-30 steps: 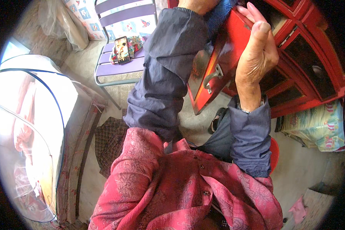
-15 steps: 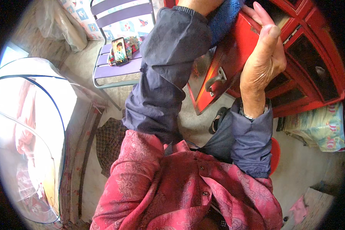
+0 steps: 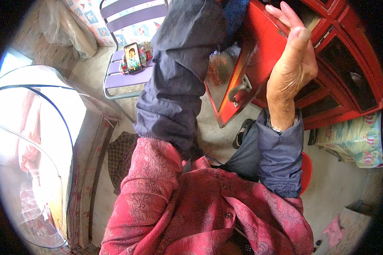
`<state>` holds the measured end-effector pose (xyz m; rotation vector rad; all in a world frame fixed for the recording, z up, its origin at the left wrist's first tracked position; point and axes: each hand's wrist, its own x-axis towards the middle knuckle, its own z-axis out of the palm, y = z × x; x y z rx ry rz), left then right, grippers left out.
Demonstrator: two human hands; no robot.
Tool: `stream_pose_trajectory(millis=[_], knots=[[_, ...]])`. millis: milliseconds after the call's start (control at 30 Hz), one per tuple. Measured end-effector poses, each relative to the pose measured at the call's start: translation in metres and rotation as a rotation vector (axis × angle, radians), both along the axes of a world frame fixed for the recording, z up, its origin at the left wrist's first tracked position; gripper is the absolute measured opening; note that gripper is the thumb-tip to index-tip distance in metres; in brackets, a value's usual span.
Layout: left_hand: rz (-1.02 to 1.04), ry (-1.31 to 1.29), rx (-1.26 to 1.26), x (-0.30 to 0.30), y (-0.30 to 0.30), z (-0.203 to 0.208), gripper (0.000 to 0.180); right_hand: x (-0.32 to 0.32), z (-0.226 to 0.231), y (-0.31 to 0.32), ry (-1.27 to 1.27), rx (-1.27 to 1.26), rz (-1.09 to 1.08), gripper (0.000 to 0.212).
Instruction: The person cleans a red wooden cabinet by wiping its frame, panels, and door with a cloth.
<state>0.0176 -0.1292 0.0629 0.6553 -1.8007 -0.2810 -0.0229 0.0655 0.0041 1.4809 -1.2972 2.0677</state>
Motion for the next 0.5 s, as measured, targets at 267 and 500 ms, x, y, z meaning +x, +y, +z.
stream_pose_trajectory(millis=[267,500], knots=[[0.087,-0.009,0.043,-0.007,-0.007,-0.001,0.031,-0.008,-0.001,-0.004,0.010,0.011,-0.043,0.063],[0.086,-0.036,0.005,-0.012,-0.012,0.000,0.032,-0.027,-0.006,-0.013,0.058,0.030,-0.027,0.072]])
